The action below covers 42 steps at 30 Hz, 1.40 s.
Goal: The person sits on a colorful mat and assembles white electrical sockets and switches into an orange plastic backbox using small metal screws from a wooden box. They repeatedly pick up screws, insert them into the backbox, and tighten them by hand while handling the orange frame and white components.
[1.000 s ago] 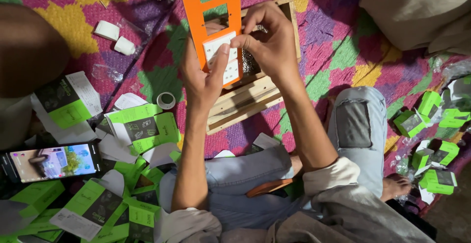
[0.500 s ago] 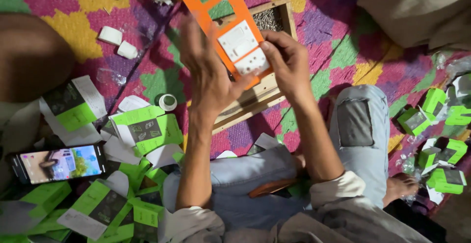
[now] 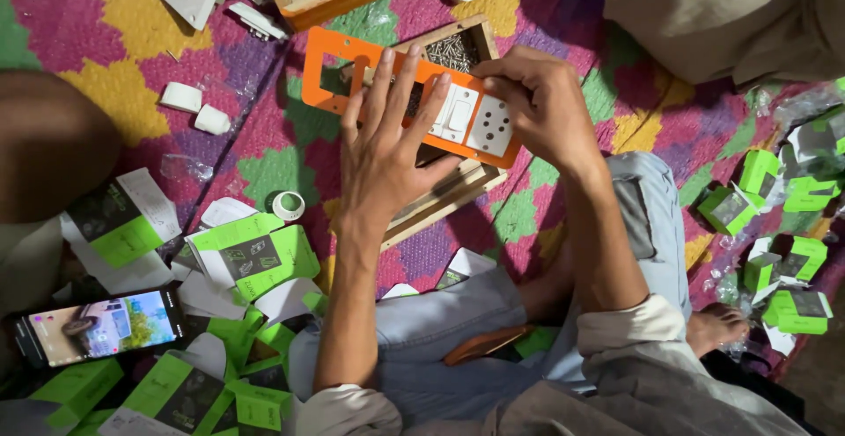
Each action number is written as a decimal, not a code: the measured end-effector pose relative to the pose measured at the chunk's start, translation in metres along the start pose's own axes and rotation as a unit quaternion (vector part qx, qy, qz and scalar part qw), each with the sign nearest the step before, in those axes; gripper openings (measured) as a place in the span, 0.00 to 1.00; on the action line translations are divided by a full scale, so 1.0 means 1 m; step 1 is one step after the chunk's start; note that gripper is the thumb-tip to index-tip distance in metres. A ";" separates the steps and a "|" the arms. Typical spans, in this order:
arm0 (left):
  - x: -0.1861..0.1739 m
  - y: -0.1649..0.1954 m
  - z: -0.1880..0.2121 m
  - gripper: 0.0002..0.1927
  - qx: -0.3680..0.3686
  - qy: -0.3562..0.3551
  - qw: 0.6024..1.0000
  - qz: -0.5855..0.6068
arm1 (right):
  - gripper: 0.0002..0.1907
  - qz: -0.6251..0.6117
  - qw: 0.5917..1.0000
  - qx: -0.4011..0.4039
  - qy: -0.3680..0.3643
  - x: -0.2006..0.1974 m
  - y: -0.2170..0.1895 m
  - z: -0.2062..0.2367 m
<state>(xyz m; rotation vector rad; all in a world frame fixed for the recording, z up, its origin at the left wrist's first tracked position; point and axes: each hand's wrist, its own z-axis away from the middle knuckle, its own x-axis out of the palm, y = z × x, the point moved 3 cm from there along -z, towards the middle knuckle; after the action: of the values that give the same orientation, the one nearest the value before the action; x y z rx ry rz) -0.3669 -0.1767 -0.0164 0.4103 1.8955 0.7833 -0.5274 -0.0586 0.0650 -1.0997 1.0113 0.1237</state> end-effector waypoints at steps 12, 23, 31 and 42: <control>0.005 0.002 -0.001 0.45 0.054 -0.018 0.997 0.051 | 0.11 0.031 0.995 -0.017 -0.097 -0.013 0.003 -0.012; -0.004 -0.025 0.011 0.34 -0.069 0.172 0.968 0.169 | 0.07 -0.026 0.999 -0.036 -0.004 -0.017 0.043 -0.031; -0.017 -0.054 0.018 0.39 -0.323 0.222 0.702 0.595 | 0.16 0.312 0.940 -0.138 0.006 0.051 0.057 0.003; -0.038 -0.047 0.011 0.47 -0.298 0.152 0.646 0.686 | 0.09 0.296 0.946 -0.133 0.016 0.055 0.060 0.003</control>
<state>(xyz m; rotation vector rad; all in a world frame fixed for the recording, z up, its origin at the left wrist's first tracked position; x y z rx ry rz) -0.3378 -0.2301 -0.0255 1.3817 1.1400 2.5006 -0.5267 -0.0469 -0.0153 -1.0069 1.3599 0.7481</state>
